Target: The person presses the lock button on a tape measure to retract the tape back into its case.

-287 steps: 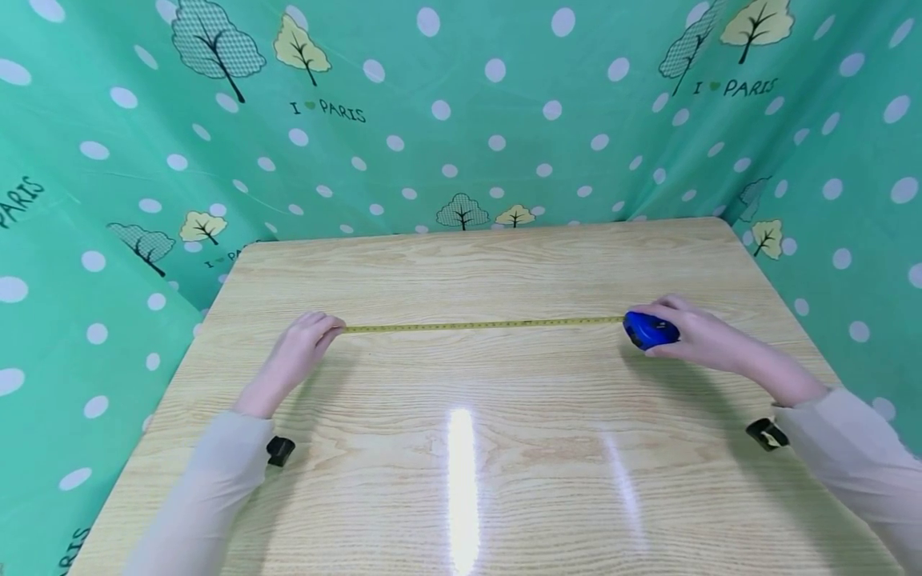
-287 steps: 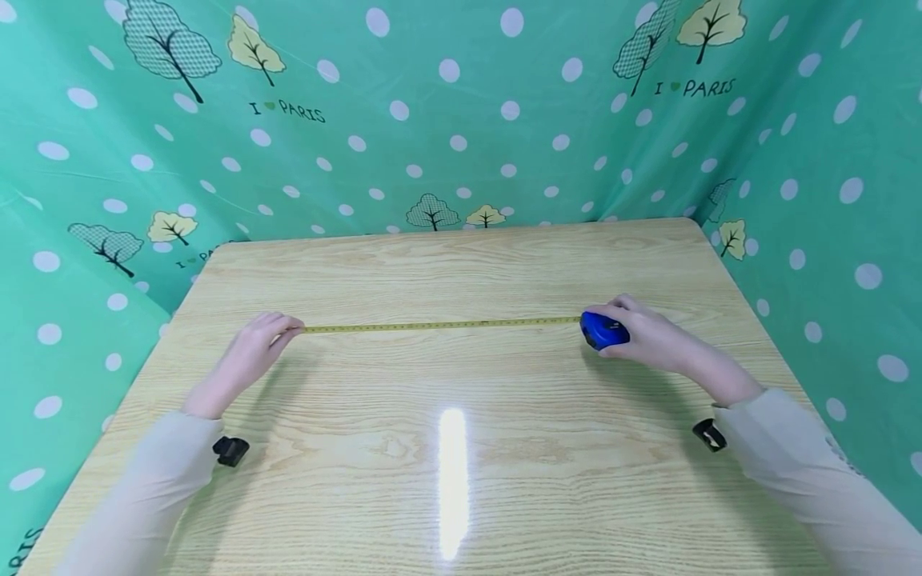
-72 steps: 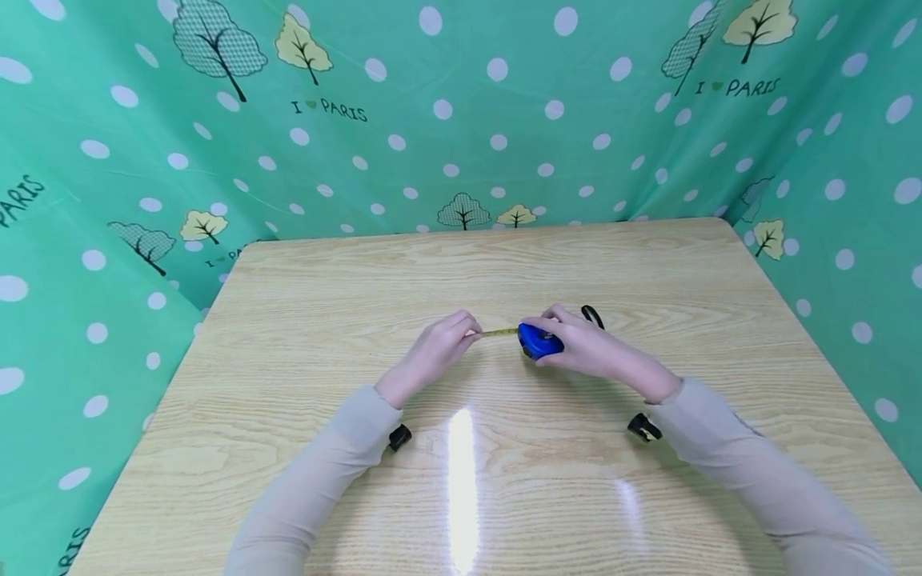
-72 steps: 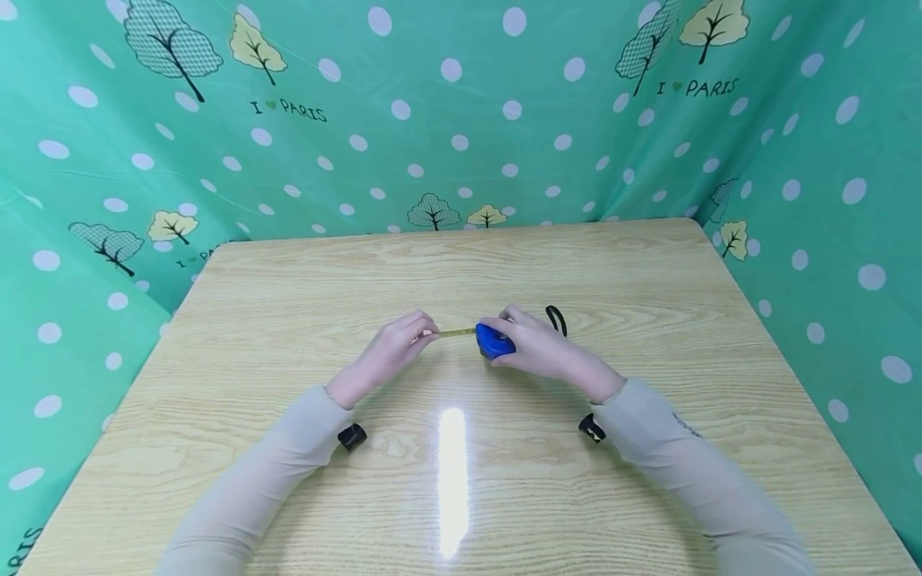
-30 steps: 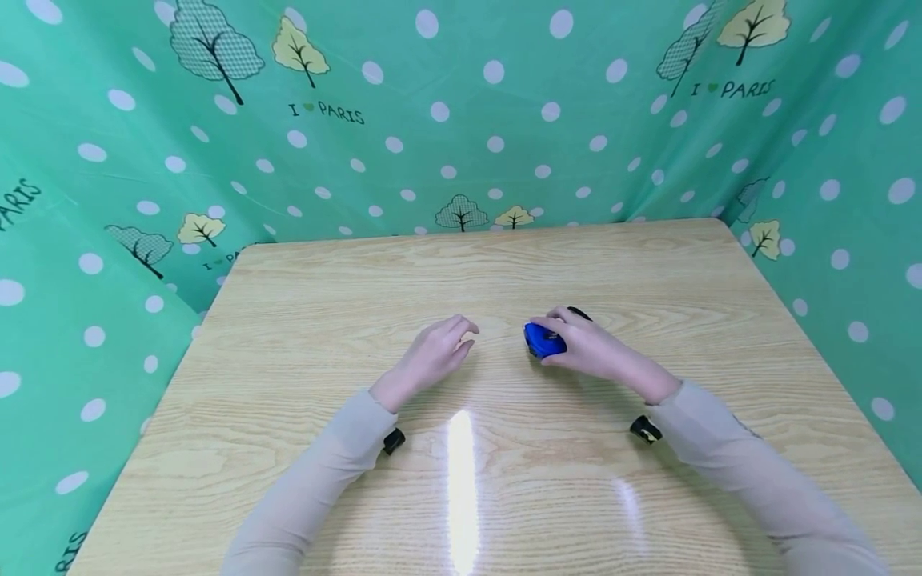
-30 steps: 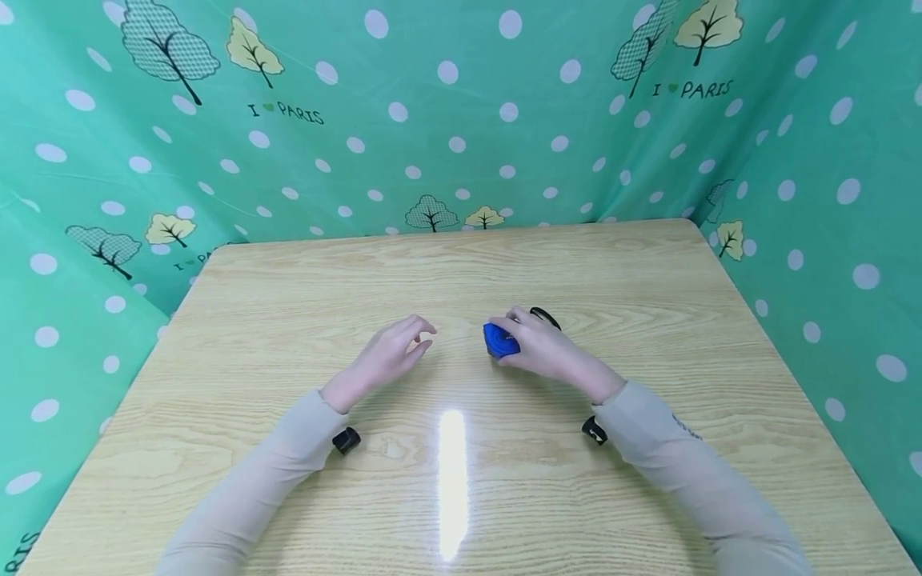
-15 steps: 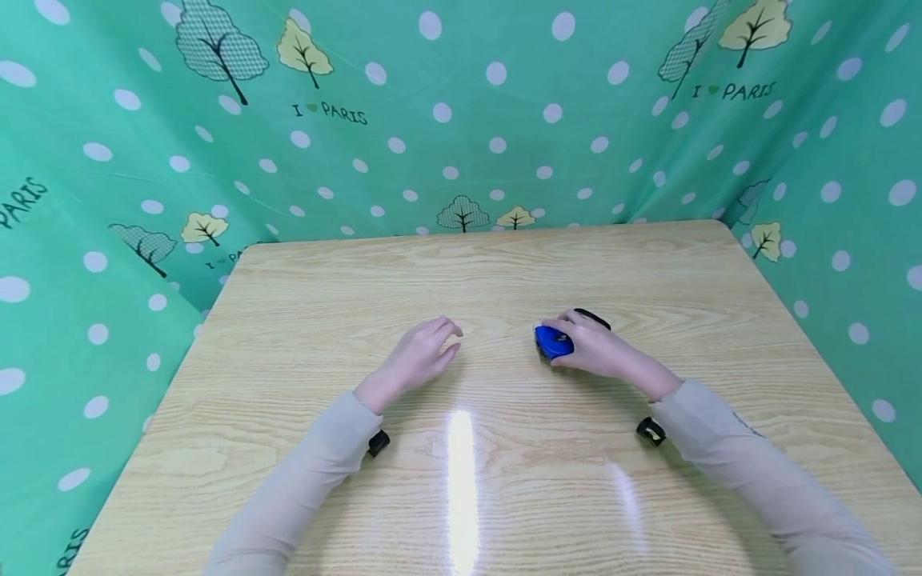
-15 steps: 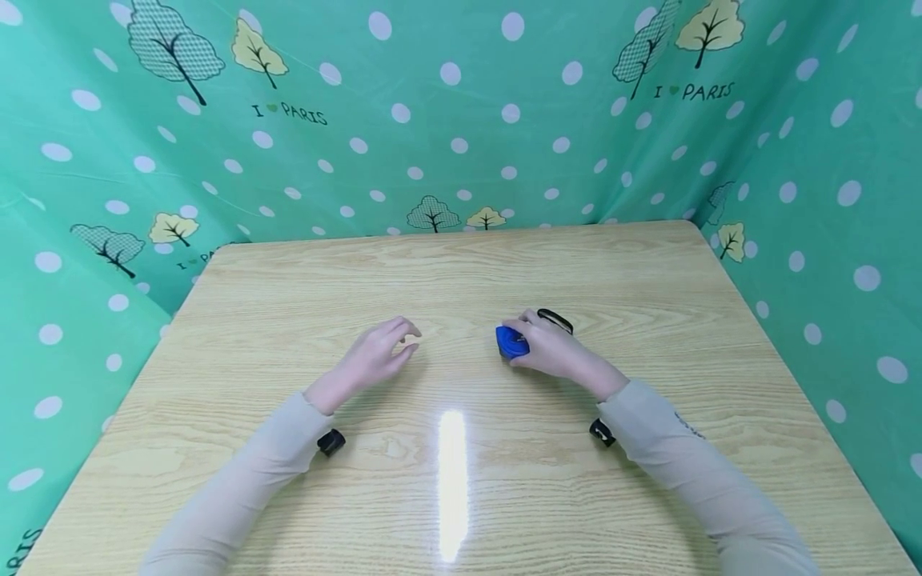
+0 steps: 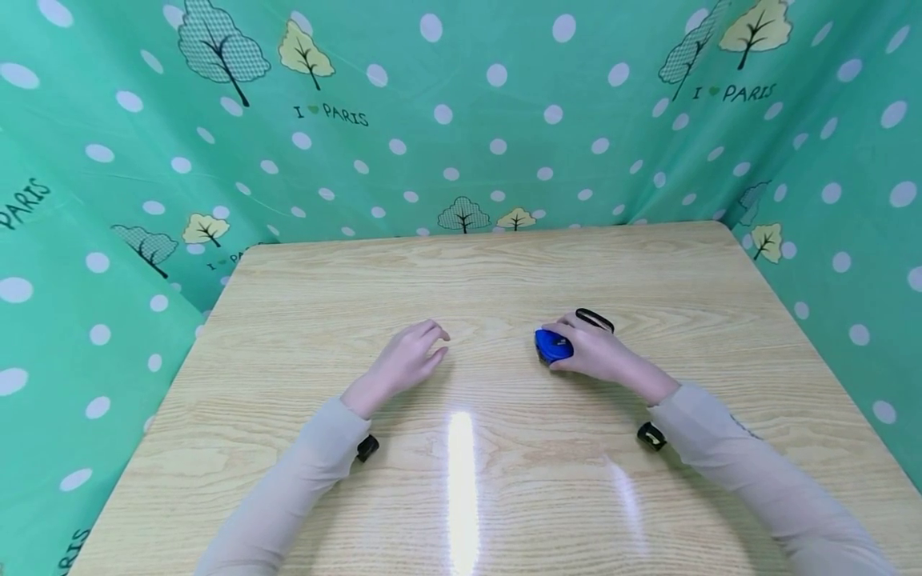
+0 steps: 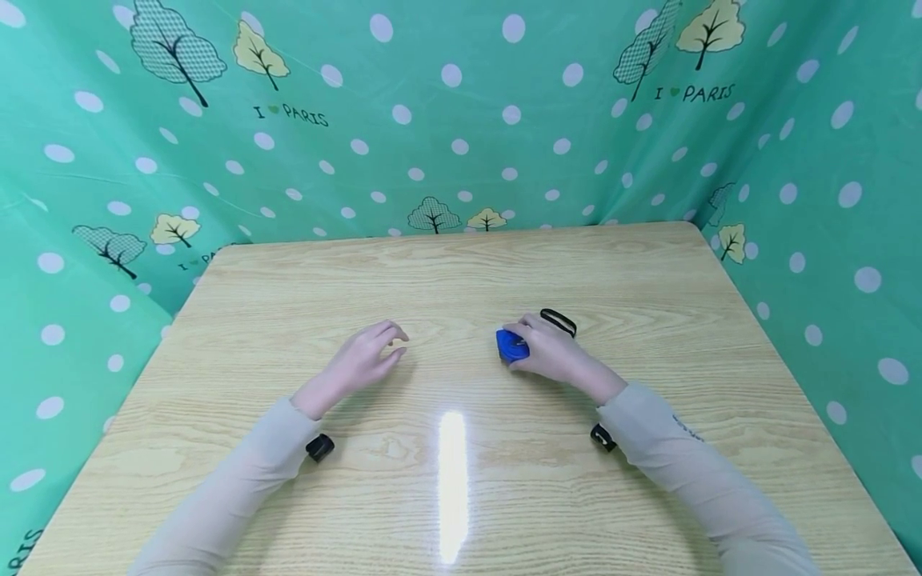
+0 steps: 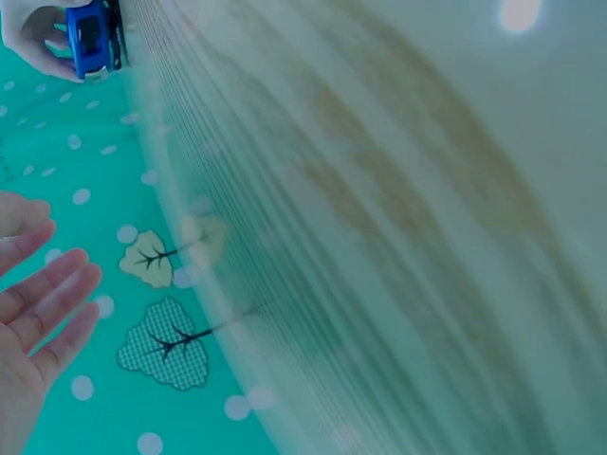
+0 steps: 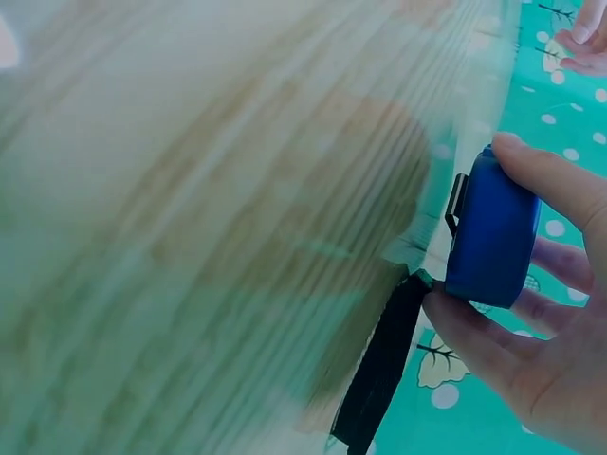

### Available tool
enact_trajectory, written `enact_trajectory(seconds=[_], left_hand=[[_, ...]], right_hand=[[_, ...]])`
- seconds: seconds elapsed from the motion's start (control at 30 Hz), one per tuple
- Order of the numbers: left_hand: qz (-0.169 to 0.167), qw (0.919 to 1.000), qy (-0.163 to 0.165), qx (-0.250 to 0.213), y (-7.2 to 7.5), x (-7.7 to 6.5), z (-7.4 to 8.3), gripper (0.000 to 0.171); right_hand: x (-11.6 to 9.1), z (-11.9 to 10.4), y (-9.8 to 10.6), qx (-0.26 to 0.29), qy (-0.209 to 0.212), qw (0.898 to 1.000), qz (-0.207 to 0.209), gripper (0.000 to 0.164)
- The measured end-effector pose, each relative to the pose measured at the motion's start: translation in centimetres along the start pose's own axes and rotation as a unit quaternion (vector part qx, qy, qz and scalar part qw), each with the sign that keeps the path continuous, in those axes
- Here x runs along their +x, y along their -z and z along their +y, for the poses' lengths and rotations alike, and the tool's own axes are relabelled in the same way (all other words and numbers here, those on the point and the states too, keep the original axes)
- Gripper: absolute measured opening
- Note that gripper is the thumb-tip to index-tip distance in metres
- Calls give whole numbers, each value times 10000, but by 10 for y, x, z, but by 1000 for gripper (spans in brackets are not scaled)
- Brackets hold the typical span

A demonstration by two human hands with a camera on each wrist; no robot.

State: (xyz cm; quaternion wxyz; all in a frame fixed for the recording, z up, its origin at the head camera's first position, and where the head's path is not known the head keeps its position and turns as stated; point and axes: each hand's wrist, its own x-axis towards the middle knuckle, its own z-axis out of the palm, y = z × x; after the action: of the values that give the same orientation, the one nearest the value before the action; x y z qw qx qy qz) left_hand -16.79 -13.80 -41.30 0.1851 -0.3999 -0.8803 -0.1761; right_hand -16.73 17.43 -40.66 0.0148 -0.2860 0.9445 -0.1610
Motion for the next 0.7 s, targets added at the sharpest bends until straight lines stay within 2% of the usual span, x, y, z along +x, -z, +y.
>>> enact_trajectory(seconds=[0.27, 0.47, 0.7], left_hand=[[-43, 9999, 103, 26, 4, -7, -4, 15], [-70, 9998, 124, 120, 5, -11, -7, 12], [-120, 9997, 194, -18, 6, -15, -10, 10]], right_hand=[[-1, 2, -5, -137, 190, 9996, 137, 64], [-1, 2, -9, -91, 126, 9998, 110, 65], [-2, 4, -11, -4, 95, 9999, 100, 65]])
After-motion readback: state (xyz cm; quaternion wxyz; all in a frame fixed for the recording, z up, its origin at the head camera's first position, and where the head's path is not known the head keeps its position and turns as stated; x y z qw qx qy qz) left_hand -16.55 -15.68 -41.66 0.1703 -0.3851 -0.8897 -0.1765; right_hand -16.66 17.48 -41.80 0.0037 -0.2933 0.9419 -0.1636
